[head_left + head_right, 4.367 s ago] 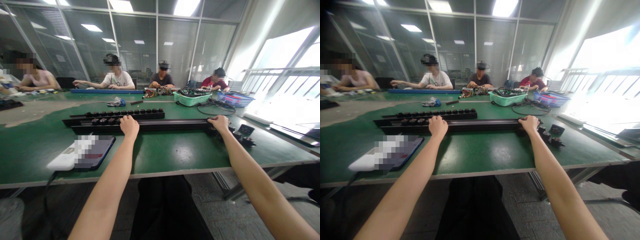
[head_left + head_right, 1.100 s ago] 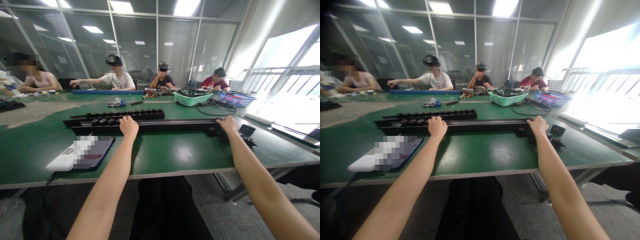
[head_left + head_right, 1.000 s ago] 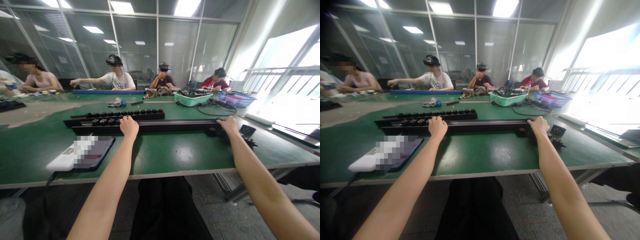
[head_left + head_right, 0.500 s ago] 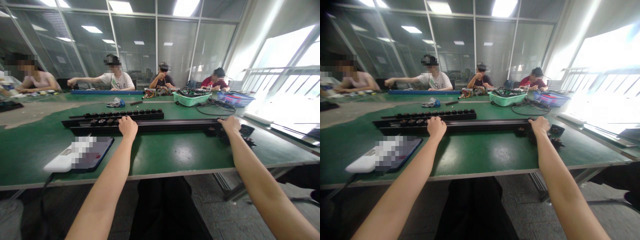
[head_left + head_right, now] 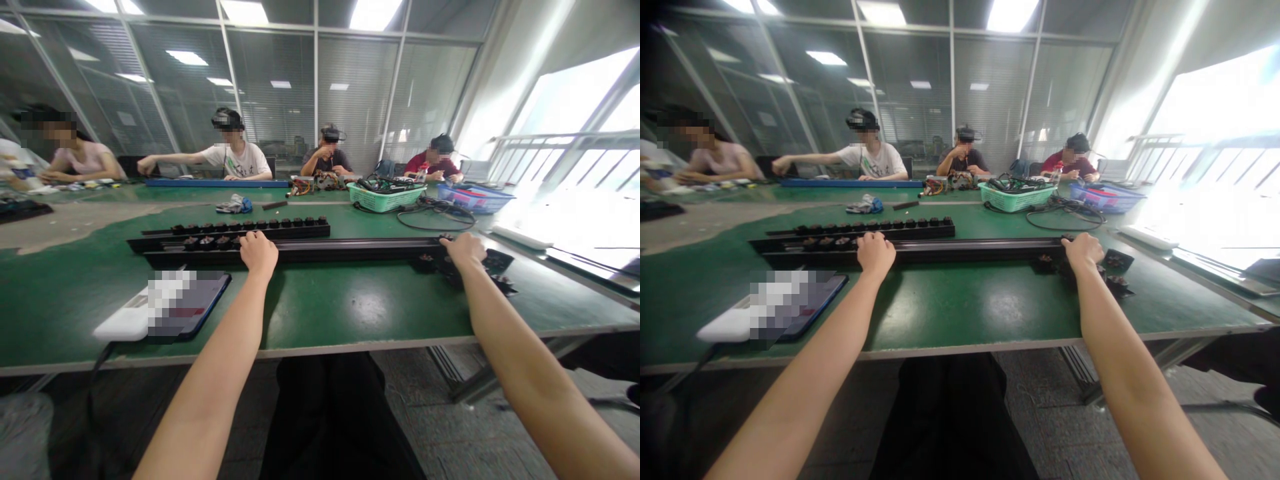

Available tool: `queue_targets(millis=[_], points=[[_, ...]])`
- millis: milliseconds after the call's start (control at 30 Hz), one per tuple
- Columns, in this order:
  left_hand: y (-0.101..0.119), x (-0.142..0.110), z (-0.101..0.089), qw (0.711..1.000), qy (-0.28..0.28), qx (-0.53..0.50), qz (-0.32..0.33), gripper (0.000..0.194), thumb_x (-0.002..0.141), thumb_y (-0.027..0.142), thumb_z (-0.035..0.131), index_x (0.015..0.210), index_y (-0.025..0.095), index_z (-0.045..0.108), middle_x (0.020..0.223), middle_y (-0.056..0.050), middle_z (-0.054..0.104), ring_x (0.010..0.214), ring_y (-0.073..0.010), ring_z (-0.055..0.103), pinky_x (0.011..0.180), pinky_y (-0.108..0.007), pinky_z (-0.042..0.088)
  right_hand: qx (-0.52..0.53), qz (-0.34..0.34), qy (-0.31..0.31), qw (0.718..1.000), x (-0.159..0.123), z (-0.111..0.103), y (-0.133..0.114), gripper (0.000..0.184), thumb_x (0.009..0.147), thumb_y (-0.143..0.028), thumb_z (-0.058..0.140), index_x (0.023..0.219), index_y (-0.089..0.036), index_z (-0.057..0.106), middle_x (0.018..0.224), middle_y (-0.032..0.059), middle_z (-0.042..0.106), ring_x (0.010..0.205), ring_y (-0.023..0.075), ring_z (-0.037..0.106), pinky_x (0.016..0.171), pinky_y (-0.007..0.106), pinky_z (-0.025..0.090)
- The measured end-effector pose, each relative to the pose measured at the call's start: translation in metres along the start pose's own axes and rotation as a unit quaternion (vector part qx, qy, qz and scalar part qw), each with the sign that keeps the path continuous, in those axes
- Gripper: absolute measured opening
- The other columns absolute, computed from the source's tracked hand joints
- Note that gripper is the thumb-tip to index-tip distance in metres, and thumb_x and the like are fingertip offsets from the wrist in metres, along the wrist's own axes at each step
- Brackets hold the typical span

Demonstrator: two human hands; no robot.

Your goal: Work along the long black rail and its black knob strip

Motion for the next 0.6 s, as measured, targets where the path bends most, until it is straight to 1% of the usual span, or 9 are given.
queue_targets(millis=[167,300,433,500,533,600], points=[[-0.0004,0.0003,0.0,1.0,-0.001,-0.002,0.003,0.043,0.098,0.021,0.042,0.132,0.008,0.065,0.139,-0.024,0.061,0.135,-0.0392,0.051,0.108,-0.048,0.05,-0.016,-0.018,-0.001,1.0,-0.0039,-0.0012,-0.0061,0.05,0.096,-0.042,0.071,0.126,-0.001,0.072,0.125,0.0356,0.068,0.124,0.046,0.066,0.098,0.053,0.054],[-0.0002,0.0004,-0.0006,1.0,0.001,0.0,0.002,0.042,0.098,0.02,0.043,0.132,0.007,0.065,0.138,-0.024,0.061,0.135,-0.0392,0.052,0.108,-0.049,0.051,-0.031,-0.039,0.001,0.999,-0.0035,-0.0005,-0.0104,0.046,0.097,-0.039,0.071,0.122,0.0,0.073,0.121,0.0353,0.069,0.122,0.0449,0.068,0.097,0.052,0.056],[0.0,0.0003,0.0002,1.0,0.001,0.007,0.004,0.042,0.099,0.02,0.044,0.132,0.006,0.065,0.138,-0.024,0.062,0.135,-0.039,0.052,0.108,-0.048,0.051,-0.041,-0.024,0.001,0.999,-0.0001,0.0007,-0.0076,0.049,0.094,-0.044,0.074,0.12,-0.002,0.073,0.119,0.0324,0.07,0.118,0.0407,0.07,0.097,0.05,0.057],[-0.0002,0.0005,0.0003,1.0,0.004,0.008,0.005,0.042,0.099,0.02,0.044,0.132,0.005,0.065,0.138,-0.024,0.062,0.135,-0.039,0.052,0.108,-0.048,0.051,-0.038,-0.019,0.007,0.999,0.0019,0.0009,-0.0048,0.051,0.092,-0.045,0.076,0.122,-0.004,0.073,0.119,0.0311,0.07,0.118,0.0396,0.07,0.096,0.05,0.057],[-0.0004,0.0006,0.0003,1.0,0.005,0.008,0.005,0.042,0.098,0.02,0.045,0.132,0.006,0.065,0.138,-0.024,0.062,0.135,-0.039,0.053,0.108,-0.048,0.052,-0.036,-0.021,0.012,0.999,0.0027,0.0009,-0.0036,0.052,0.092,-0.046,0.076,0.124,-0.005,0.072,0.12,0.0303,0.07,0.118,0.0392,0.07,0.097,0.05,0.057],[-0.0009,0.0008,0.0,1.0,0.006,0.008,0.004,0.042,0.099,0.02,0.045,0.132,0.007,0.066,0.137,-0.024,0.062,0.134,-0.0387,0.053,0.107,-0.048,0.052,-0.026,-0.054,0.019,0.998,0.0031,0.0012,-0.0066,0.05,0.094,-0.046,0.073,0.126,-0.008,0.071,0.121,0.0293,0.069,0.118,0.0384,0.069,0.096,0.052,0.056]])
Point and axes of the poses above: each hand's wrist, its own x-axis towards the middle knuckle, its own z-axis out of the palm, y = z × x, the point moved 9 cm from there along x, towards the middle knuckle
